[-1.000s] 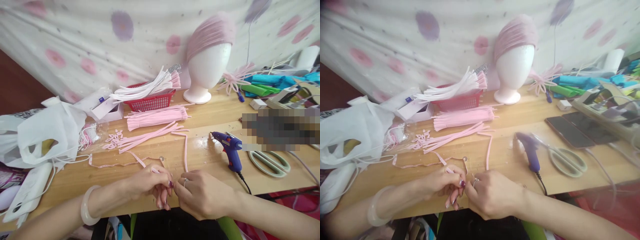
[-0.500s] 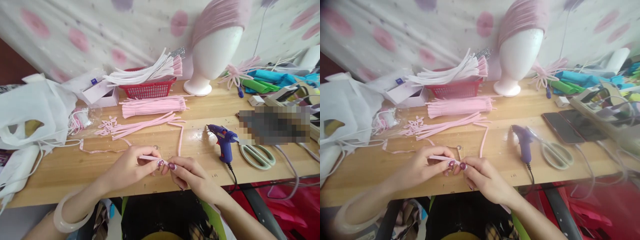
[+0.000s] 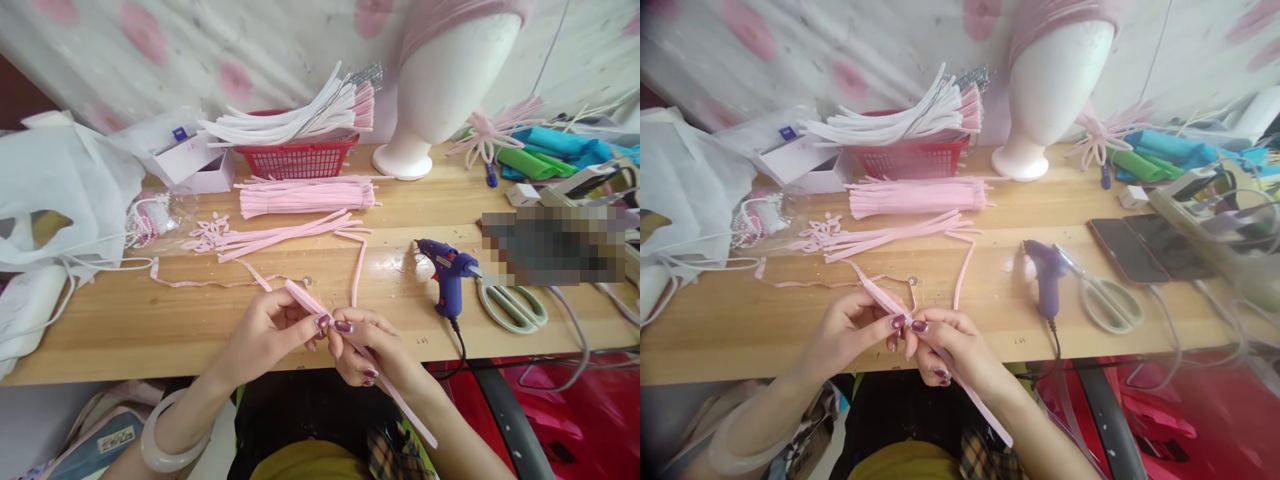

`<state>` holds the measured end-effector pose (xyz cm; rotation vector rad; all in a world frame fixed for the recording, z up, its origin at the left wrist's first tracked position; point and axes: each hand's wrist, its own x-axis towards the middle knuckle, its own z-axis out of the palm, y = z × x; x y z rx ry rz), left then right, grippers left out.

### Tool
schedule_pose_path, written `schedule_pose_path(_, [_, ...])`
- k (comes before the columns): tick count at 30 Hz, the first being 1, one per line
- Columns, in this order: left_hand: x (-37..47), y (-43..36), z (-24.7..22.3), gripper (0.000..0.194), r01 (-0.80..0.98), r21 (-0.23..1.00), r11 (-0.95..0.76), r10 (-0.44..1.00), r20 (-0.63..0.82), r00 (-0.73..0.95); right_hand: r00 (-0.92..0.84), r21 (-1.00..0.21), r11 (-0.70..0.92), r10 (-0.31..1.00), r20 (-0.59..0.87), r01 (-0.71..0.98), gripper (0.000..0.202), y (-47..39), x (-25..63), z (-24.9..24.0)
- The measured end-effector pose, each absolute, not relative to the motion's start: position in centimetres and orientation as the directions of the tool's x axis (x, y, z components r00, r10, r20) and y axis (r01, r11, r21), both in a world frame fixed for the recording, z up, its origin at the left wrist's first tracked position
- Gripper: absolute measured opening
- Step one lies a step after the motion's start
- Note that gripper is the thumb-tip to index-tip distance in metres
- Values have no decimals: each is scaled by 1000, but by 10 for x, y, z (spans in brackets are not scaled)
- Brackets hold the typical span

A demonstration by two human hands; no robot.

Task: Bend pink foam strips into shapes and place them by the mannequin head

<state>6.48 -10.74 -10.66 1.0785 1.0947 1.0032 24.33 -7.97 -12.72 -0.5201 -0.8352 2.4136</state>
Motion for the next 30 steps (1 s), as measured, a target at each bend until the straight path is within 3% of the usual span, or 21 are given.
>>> schedule_pose_path(2, [64,-106,-110,23,-99,987,123,977,-102,188,-840,-532,-765,516,-168,-363,24,-77,242,-129])
schedule_pose_path(5, [59,-102,-113,18,-51,991,-127,969,135,205,-950,-310,-913,303,-81,-265,21,-72,241,-134])
schedule_pose_path(9, [48,-100,-104,2,172,857,-486,852,421,313,-995,-117,-988,104,-3,-103,22,-70,241,-140])
schedule_pose_path(13, [39,-103,-88,11,423,574,-702,711,519,475,-999,-11,-999,40,11,-40,20,-71,242,-135])
schedule_pose_path(17, [34,-101,-72,10,531,127,-838,532,407,742,-999,24,-999,39,-11,-40,23,-70,245,-127])
schedule_pose_path(19, [34,-99,-66,19,505,-19,-863,468,346,813,-998,15,-998,55,-43,-55,23,-69,246,-125])
schedule_pose_path(22, [37,-97,-62,30,473,-92,-876,420,335,843,-988,-30,-996,87,-128,-84,23,-70,245,-123])
schedule_pose_path(26, [39,-94,-69,33,477,-10,-879,456,275,847,-915,-235,-957,244,-322,-173,19,-73,239,-121])
schedule_pose_path(30, [40,-90,-74,30,531,247,-810,575,161,802,-791,-598,-790,448,-417,-132,20,-72,238,-118])
